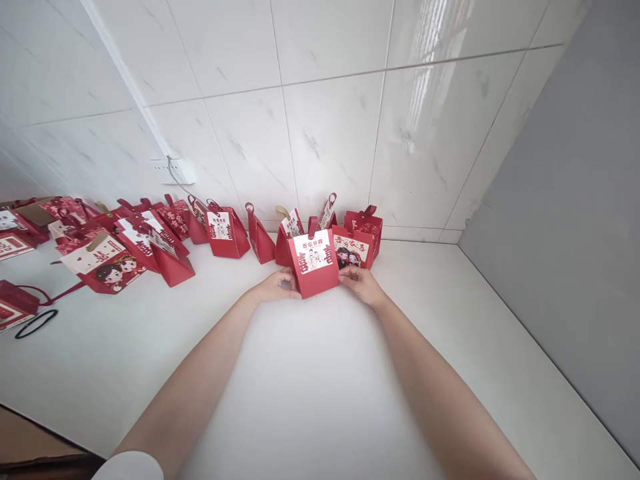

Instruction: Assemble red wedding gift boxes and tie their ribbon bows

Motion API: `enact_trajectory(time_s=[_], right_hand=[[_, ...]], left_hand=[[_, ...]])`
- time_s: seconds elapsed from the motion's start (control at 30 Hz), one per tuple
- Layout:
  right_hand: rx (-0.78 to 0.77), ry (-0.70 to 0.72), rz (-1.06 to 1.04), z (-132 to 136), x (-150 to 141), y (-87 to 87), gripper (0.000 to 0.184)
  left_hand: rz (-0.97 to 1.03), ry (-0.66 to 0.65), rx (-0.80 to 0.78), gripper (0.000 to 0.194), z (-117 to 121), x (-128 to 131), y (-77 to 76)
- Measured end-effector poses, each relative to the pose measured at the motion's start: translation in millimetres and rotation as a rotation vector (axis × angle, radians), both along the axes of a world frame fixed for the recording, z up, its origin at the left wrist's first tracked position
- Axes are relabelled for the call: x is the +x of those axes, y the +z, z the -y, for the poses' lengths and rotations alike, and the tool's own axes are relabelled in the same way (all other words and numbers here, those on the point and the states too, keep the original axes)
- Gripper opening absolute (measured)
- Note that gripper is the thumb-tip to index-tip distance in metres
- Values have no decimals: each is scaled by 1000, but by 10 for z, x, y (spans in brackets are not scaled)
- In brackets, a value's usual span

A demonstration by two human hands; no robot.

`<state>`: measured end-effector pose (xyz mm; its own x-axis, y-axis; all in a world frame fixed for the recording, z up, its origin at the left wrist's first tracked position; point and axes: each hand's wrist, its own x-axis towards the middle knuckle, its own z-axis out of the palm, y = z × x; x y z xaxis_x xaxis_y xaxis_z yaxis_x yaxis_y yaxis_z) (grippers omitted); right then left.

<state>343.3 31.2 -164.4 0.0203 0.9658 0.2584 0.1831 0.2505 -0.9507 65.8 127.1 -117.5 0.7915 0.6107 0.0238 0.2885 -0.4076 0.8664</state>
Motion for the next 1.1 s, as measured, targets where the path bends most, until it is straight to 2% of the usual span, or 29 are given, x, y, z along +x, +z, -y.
enact_trajectory(time_s=[0.17,0.23,0.33,0.4,0.5,0.57,0.6,0.63,0.67,0.7,0.77,0.83,0.87,0.9,1.0,1.07,1.1], right_hand=[[82,-86,136,-20,-55,-52,26],[107,-88,217,13,-92,-37,28],[150,-19,344,94,-243,21,41],[204,77,514,167,-430,72,52],[282,191,760,304,-761,143,61],[297,234,808,397,-926,170,61],[300,249,815,438,-976,173,60],[300,258,814,473,-1004,169,59],[298,259,805,500,-1012,160,59],[293,255,790,519,-1005,147,59],[269,248,747,539,-965,117,58],[233,260,717,540,-916,86,59],[214,260,718,538,-893,68,59],[193,251,727,535,-873,50,57],[141,242,749,526,-825,-8,54],[116,243,749,527,-804,-34,54],[107,244,748,529,-796,-38,54]], left_hand=[[-56,-88,-217,40,39,-338,338],[-30,-42,-251,42,94,-439,492],[27,143,-256,45,245,-522,768],[25,319,-244,49,360,-568,1020],[-34,420,-151,53,499,-677,1478],[-67,503,-62,53,598,-758,1763],[-80,508,-22,51,663,-788,1878],[-82,456,23,48,742,-806,1965],[-87,352,63,45,833,-810,2022],[-79,234,112,43,929,-799,2046],[-43,27,198,55,1104,-744,2004],[-31,-89,263,67,1205,-679,1871],[-37,-129,293,65,1220,-657,1789],[-50,-172,327,60,1216,-646,1710],[-107,-265,412,26,1174,-706,1561],[-135,-252,438,12,1195,-834,1598],[-147,-211,440,11,1230,-931,1670]])
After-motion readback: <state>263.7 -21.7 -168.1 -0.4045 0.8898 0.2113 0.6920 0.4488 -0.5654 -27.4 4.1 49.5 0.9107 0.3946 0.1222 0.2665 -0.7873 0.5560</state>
